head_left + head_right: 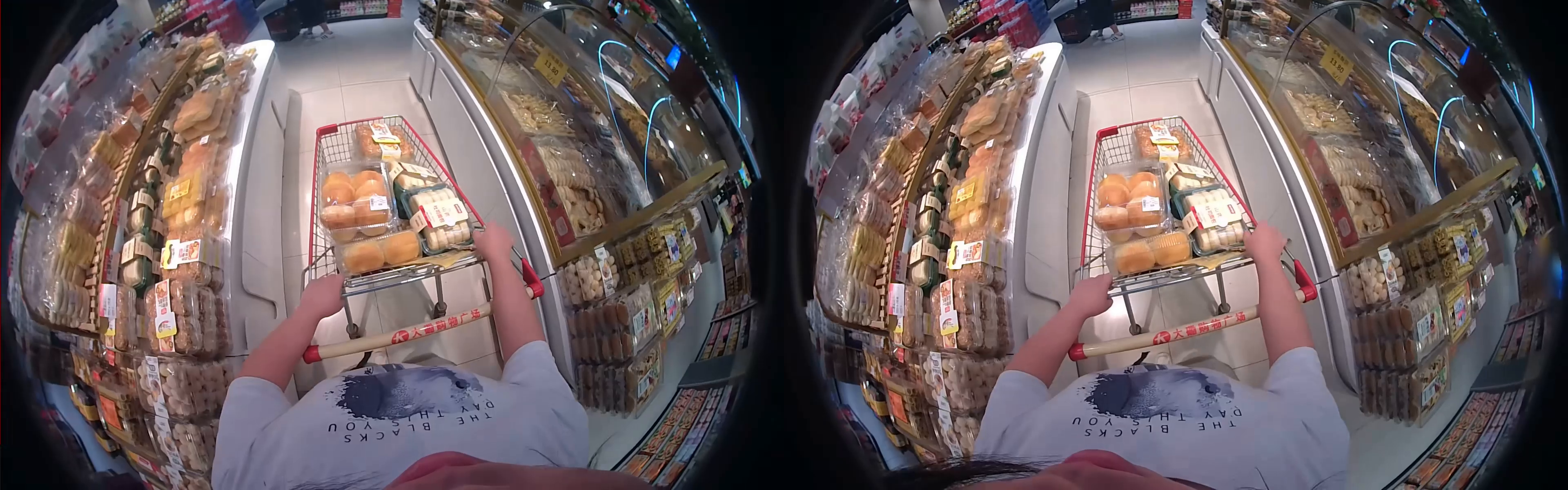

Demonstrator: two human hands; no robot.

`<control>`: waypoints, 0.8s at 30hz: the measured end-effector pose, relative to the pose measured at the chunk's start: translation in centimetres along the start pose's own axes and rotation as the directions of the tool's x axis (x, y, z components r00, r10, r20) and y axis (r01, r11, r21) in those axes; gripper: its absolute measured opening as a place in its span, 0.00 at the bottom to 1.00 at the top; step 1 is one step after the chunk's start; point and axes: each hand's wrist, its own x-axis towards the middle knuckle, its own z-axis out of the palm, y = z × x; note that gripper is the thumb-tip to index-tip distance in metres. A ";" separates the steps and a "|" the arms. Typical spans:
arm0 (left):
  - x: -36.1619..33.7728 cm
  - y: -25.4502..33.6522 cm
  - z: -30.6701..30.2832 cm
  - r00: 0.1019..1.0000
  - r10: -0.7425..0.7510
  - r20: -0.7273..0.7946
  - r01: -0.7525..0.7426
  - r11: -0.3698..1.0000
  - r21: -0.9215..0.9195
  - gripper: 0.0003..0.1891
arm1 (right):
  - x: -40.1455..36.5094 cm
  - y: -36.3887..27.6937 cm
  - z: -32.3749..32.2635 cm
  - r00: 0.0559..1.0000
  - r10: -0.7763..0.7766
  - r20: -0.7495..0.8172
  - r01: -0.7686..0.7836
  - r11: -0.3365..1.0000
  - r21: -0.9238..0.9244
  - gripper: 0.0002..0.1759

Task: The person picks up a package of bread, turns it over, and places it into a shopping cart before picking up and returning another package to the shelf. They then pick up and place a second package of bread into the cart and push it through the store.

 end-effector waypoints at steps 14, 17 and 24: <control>14.9 -4.0 -7.5 0.993 -0.119 -0.026 0.119 0.993 -0.004 0.14 | 17.1 -10.6 -1.4 0.988 -0.155 0.002 0.155 0.988 0.008 0.23; 18.6 -4.2 -9.5 0.982 -0.183 -0.040 0.183 0.983 0.015 0.14 | 20.6 -13.3 -2.1 0.971 -0.234 -0.053 0.236 0.970 0.055 0.22; 25.3 -6.6 -12.8 0.974 -0.212 -0.073 0.216 0.975 0.046 0.13 | 27.9 -18.2 -2.8 0.941 -0.330 -0.075 0.335 0.940 0.070 0.18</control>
